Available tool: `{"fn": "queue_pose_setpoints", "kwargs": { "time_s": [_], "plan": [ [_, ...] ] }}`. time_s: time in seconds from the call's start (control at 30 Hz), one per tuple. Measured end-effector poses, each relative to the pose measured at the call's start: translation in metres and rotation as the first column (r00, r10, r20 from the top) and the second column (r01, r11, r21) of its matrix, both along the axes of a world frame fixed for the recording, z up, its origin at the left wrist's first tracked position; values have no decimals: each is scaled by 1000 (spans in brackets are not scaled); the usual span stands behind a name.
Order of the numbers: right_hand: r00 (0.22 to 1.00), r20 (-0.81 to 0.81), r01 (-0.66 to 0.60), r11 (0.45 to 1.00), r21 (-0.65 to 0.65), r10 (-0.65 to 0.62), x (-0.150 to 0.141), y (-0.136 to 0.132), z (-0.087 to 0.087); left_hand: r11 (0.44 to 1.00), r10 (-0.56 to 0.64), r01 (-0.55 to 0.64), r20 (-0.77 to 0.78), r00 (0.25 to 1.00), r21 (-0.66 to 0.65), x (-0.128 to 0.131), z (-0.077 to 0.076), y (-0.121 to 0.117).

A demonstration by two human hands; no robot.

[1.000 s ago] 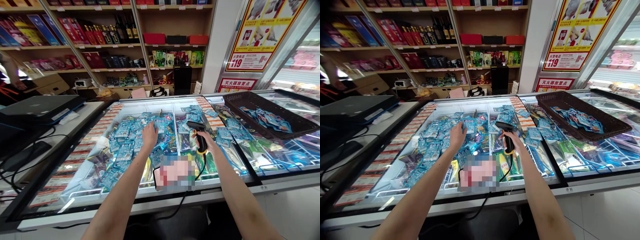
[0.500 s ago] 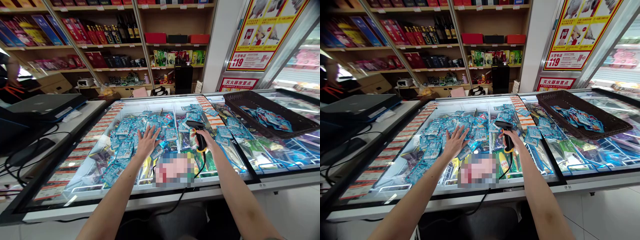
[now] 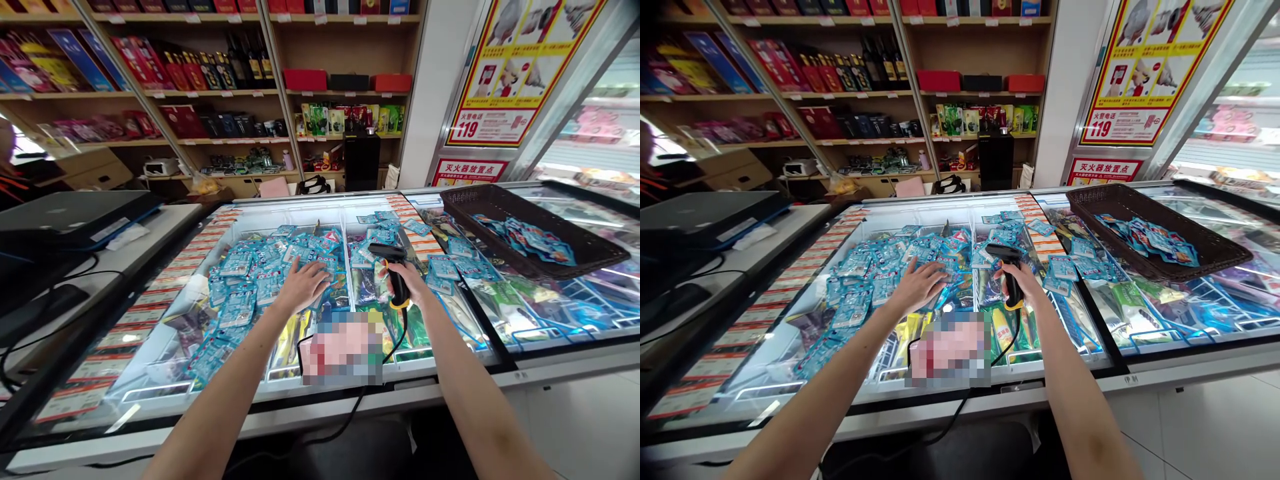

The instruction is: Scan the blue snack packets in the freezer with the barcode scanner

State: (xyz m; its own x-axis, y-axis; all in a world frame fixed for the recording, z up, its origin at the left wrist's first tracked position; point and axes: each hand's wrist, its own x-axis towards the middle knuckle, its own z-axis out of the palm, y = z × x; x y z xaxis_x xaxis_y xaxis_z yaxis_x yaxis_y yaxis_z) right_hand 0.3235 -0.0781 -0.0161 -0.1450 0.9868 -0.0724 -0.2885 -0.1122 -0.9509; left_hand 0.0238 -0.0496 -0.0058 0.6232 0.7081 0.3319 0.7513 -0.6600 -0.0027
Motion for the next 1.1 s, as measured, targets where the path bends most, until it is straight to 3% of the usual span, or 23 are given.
{"fn": "queue_pose_setpoints", "kwargs": {
  "time_s": [0.1, 0.23, 0.4, 0.5, 0.67, 0.8, 0.97, 1.0, 1.1],
  "plan": [
    [998, 41, 46, 999, 3, -46, 1, 4, 0, 998, 39, -40, 23, 999, 48, 7, 5, 6],
    [987, 134, 87, 996, -1, -86, 4, 7, 1, 998, 48, -54, 138, 989, 39, 40, 3, 20],
    [972, 210, 93, 994, 64, -104, 12, 7, 5, 987, 135, -98, 312, 940, -131, 96, -5, 56],
    [966, 204, 143, 986, 82, -157, 17, 10, 5, 965, 217, -153, 319, 922, -214, 122, -7, 78],
    [959, 214, 170, 981, 90, -185, 20, 18, 0, 933, 294, -185, 359, 886, -308, 136, -17, 101],
    [957, 246, 136, 987, 86, -153, 16, 19, 3, 910, 341, -89, 610, 715, -405, 123, -24, 107],
    [975, 202, 77, 994, 78, -92, 4, 13, 16, 915, 364, -68, 737, 569, -399, 90, -26, 93],
    [981, 179, 60, 995, 77, -73, 1, 13, 18, 915, 369, -55, 775, 513, -399, 83, -25, 89],
    [989, 146, 25, 997, 80, -36, -6, 12, 20, 899, 399, 92, 886, 234, -429, 67, -24, 76]
  ]
}}
